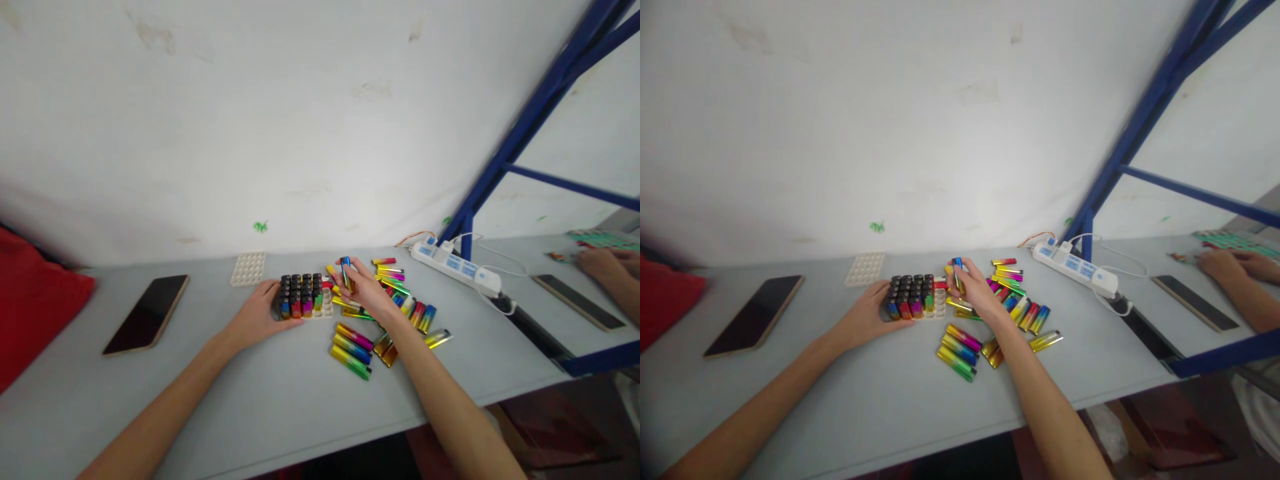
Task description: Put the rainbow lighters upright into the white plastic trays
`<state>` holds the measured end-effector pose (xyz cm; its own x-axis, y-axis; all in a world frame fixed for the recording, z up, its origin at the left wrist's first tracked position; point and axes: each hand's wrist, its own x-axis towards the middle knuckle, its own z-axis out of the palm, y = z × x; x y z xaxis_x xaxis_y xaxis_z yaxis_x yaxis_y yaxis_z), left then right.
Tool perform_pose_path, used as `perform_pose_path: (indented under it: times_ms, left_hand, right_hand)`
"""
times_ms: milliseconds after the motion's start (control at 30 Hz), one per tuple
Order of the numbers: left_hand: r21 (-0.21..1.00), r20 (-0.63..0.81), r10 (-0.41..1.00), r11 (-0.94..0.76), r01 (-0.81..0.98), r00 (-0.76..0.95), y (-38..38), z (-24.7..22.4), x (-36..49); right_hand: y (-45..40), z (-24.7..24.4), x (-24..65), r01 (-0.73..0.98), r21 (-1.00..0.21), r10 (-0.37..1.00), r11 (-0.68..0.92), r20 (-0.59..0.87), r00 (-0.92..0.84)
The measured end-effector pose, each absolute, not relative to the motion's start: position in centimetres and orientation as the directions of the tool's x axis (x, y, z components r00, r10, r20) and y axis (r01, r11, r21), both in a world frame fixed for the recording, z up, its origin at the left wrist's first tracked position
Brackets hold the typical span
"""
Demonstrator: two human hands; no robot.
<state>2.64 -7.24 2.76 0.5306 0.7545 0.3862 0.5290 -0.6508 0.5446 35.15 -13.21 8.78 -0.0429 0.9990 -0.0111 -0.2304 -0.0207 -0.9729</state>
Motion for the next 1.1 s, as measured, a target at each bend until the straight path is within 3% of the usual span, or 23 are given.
perform_pose_path:
  times_ms: [133, 300, 667, 833, 1000, 1100]
  left_hand:
    - [0.543, 0.380, 0.757, -0.648, 0.534, 0.531, -7.2, 2.7, 2.5]
    - [0.555, 0.364, 0.765, -0.636, 0.536, 0.531, -7.4, 2.9, 2.5]
    - [0.553, 0.355, 0.765, -0.635, 0.539, 0.537, -7.3, 3.0, 2.5]
    - [0.559, 0.348, 0.764, -0.634, 0.534, 0.543, -7.6, 3.2, 2.7]
    - [0.555, 0.343, 0.762, -0.636, 0.536, 0.549, -7.6, 3.1, 2.7]
    - [0.547, 0.339, 0.765, -0.633, 0.547, 0.547, -7.5, 2.9, 2.8]
  right_hand:
    - [-13.1, 8.6, 34.6, 0.010, -0.998, 0.995, 0.067, 0.067, 0.069]
    - [-13.7, 8.2, 33.7, 0.280, -0.940, 0.964, 0.193, 0.235, 0.125]
    - [-14.2, 8.1, 32.7, 0.408, -0.884, 0.949, 0.229, 0.296, 0.109]
    - [-15.0, 9.3, 33.8, 0.464, -0.825, 0.934, 0.324, 0.358, -0.016]
    - [-15.1, 10.0, 34.7, 0.535, -0.659, 0.835, 0.528, 0.520, -0.183]
    - [-15.1, 10.0, 35.0, 0.561, -0.660, 0.863, 0.499, 0.440, -0.249]
